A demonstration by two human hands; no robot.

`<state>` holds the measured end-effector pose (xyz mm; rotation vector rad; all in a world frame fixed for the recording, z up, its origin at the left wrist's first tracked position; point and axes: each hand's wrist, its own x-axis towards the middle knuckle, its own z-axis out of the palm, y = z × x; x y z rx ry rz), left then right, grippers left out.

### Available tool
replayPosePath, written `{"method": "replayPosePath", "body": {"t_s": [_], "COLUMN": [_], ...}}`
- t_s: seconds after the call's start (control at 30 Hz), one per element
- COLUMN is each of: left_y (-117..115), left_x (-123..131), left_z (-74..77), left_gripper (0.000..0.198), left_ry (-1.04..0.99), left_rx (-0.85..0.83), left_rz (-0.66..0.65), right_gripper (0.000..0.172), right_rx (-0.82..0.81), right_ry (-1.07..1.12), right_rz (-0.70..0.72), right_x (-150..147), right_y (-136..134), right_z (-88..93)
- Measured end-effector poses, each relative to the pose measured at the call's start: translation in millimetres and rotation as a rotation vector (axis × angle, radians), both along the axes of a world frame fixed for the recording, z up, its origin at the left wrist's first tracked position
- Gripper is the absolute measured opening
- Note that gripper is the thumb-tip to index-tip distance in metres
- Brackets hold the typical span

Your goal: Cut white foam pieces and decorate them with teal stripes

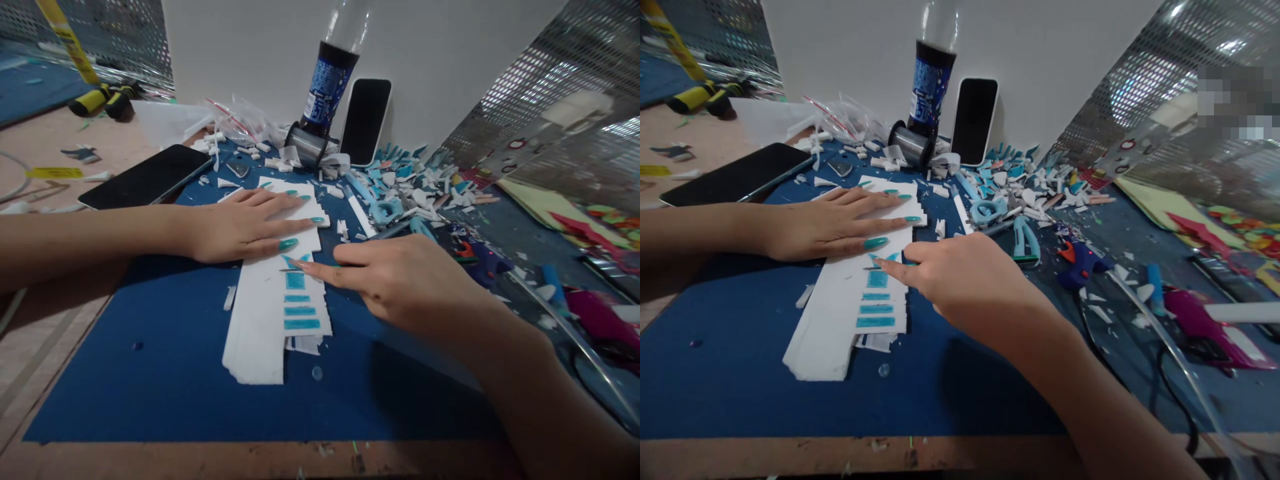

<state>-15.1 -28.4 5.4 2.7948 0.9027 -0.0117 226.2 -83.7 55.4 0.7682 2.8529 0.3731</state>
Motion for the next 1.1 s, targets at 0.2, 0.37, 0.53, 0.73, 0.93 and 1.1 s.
{"method": "replayPosePath", "body": {"t_s": [0.2,0.37,0.53,0.73,0.93,1.1], "left_y": [-1.7,-2.1,-1.4,-2.0,-3.3,-1.8], "left_x": [0.1,0.4,0.5,1.1,1.8,1.7], "left_z": [-0.1,0.3,1.5,1.7,2.1,0.7], "left_gripper": [0.053,0.053,0.053,0.052,0.053,0.052], "left_ry": [-0.017,-0.008,0.001,0.014,0.008,0.000], "left_rx": [0.021,0.010,-0.001,0.002,0.007,0.007], "left_rz": [0.008,0.010,0.017,0.021,0.036,0.027], "right_gripper": [0.067,0.068,0.073,0.071,0.072,0.069], "right_rx": [-0.017,-0.015,-0.005,0.016,0.029,0.003], "right_ry": [0.006,0.009,0.003,0.060,0.022,0.003], "right_rz": [-0.019,-0.019,-0.052,0.010,-0.010,-0.001], "right_x": [2.0,4.7,13.0,17.9,21.8,24.7], "right_y": [2.6,3.6,7.8,7.8,8.3,9.6], "right_z": [0.3,1.2,4.0,5.6,9.9,11.5]}}
